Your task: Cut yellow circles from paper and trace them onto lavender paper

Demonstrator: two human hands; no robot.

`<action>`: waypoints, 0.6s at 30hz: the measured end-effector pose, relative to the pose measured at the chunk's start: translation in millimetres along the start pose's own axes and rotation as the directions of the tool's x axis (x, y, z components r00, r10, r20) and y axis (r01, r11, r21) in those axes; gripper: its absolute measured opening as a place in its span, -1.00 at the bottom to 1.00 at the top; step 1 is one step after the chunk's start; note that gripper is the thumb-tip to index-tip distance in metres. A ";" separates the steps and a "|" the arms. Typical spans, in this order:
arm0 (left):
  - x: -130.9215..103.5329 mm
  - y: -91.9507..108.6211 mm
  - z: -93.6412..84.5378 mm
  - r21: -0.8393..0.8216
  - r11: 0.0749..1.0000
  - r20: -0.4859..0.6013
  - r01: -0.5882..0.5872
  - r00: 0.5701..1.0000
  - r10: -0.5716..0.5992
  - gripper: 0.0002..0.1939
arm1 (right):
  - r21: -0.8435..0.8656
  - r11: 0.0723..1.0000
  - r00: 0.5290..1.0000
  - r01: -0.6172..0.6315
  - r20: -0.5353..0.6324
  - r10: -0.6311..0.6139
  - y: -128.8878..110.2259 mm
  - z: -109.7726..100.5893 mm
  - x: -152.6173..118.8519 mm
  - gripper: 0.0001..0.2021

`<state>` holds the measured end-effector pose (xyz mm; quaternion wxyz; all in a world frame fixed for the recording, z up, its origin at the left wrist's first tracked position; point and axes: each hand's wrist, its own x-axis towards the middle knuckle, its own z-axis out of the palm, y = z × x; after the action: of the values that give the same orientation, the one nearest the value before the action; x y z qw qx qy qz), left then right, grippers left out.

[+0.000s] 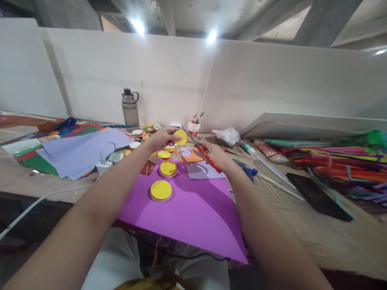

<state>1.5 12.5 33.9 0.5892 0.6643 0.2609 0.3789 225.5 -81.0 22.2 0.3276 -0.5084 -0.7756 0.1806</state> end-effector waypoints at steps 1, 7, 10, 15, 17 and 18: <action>0.2 -0.2 -1.3 0.000 1.000 0.011 0.011 1.000 -0.011 -0.65 | 0.014 1.000 1.000 -0.001 0.015 0.001 -0.4 0.5 -0.4 -0.53; 1.5 -2.8 -4.6 0.000 0.999 0.014 0.032 0.999 -0.032 -0.68 | 0.039 0.999 0.999 -0.003 0.050 0.001 -5.5 0.3 -1.9 -0.54; 1.2 -3.2 -3.6 0.021 0.999 0.016 0.031 0.999 -0.031 -0.71 | 0.034 0.999 0.999 -0.017 0.046 0.015 -5.6 0.7 -1.7 -0.56; 0.8 -3.7 -2.2 0.069 0.997 0.023 0.036 0.999 -0.037 -0.75 | 0.038 0.999 0.998 -0.034 0.045 0.032 -3.0 2.8 -0.8 -0.58; 0.6 -3.4 -1.6 0.087 0.995 0.015 0.047 0.999 -0.049 -0.75 | 0.051 0.998 0.999 -0.048 0.028 0.047 -2.6 3.7 -0.7 -0.58; 0.6 -3.3 -1.3 0.092 0.994 0.006 0.053 0.999 -0.054 -0.76 | 0.059 0.997 0.998 -0.058 0.013 0.058 -2.7 4.0 -0.7 -0.58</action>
<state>1.1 14.3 30.8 0.5689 0.6852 0.2932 0.3477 221.1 -82.6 20.7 0.3327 -0.5197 -0.7567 0.2157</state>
